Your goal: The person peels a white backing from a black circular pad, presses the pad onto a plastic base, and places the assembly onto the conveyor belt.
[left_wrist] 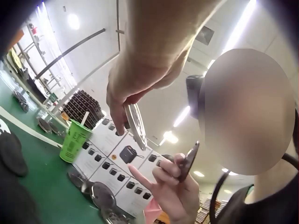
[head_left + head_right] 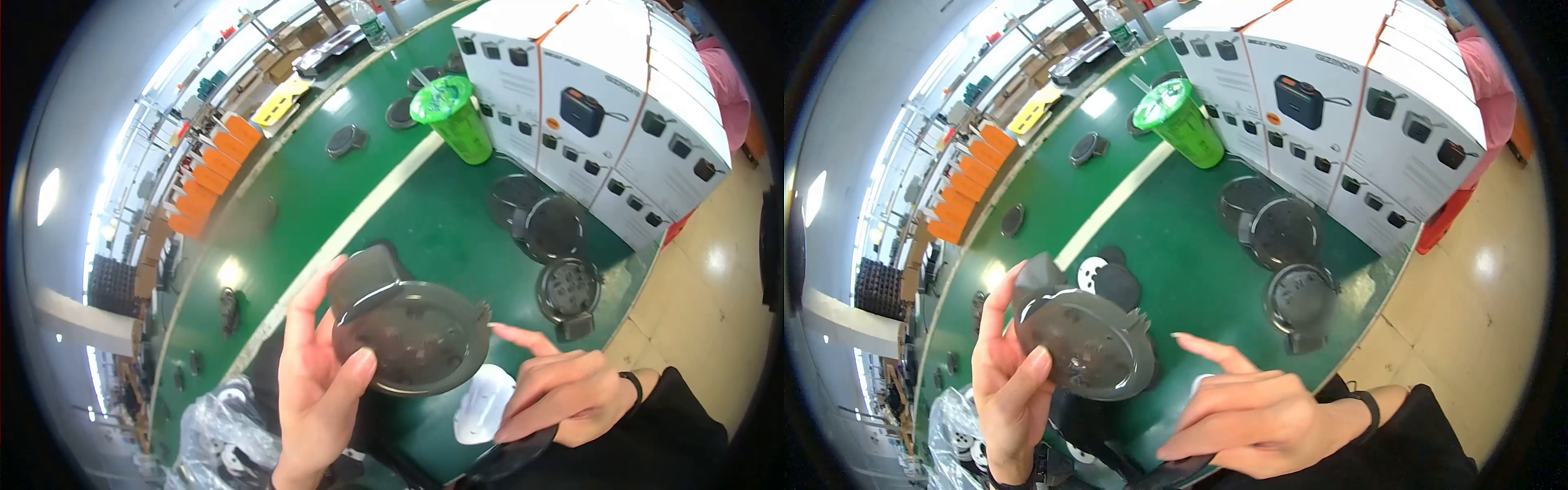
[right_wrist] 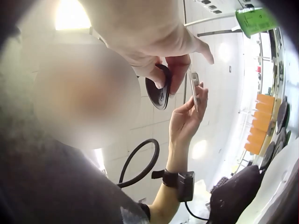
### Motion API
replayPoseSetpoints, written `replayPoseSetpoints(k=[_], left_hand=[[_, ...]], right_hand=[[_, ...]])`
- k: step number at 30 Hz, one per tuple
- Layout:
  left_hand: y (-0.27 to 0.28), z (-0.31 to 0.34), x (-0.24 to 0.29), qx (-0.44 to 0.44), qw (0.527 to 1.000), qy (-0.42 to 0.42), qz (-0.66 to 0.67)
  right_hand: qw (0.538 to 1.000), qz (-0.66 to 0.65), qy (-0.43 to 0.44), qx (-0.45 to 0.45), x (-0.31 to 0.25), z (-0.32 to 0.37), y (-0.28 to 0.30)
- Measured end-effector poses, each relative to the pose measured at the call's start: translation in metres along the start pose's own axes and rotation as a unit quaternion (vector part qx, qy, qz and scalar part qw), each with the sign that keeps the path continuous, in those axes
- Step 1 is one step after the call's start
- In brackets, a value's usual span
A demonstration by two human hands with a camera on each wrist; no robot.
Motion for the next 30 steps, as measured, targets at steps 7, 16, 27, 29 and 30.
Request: replayPoseSetpoints(k=[7,16,27,29,30], left_hand=[[-0.009,0.048,-0.023,0.066,0.996,0.019,0.054],[-0.02,0.068,-0.033,0.106,0.992,0.011,0.074],[-0.006,0.061,-0.072,-0.053,0.972,0.092,-0.208],[-0.013,0.056,-0.065,-0.062,0.942,0.04,-0.327],[-0.014,0.055,-0.061,-0.062,0.931,0.001,-0.359]], right_hand=[[0.999,0.002,0.028,-0.041,-0.014,0.011,-0.019],[0.997,0.063,0.036,-0.032,-0.019,0.017,-0.04],[0.991,0.134,-0.018,-0.013,0.0,0.004,-0.011],[0.988,0.15,-0.011,-0.044,0.001,0.0,-0.012],[0.988,0.141,-0.017,-0.054,0.002,-0.002,-0.012]])
Point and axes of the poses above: each hand's wrist, its own z-axis away from the middle knuckle, its own y-axis out of the back of the hand, x = y × z, the point moved 4 cm from there along -z, towards the middle knuckle, and after that the axes turned 2 degrees about -z, right-handed, at the moved point
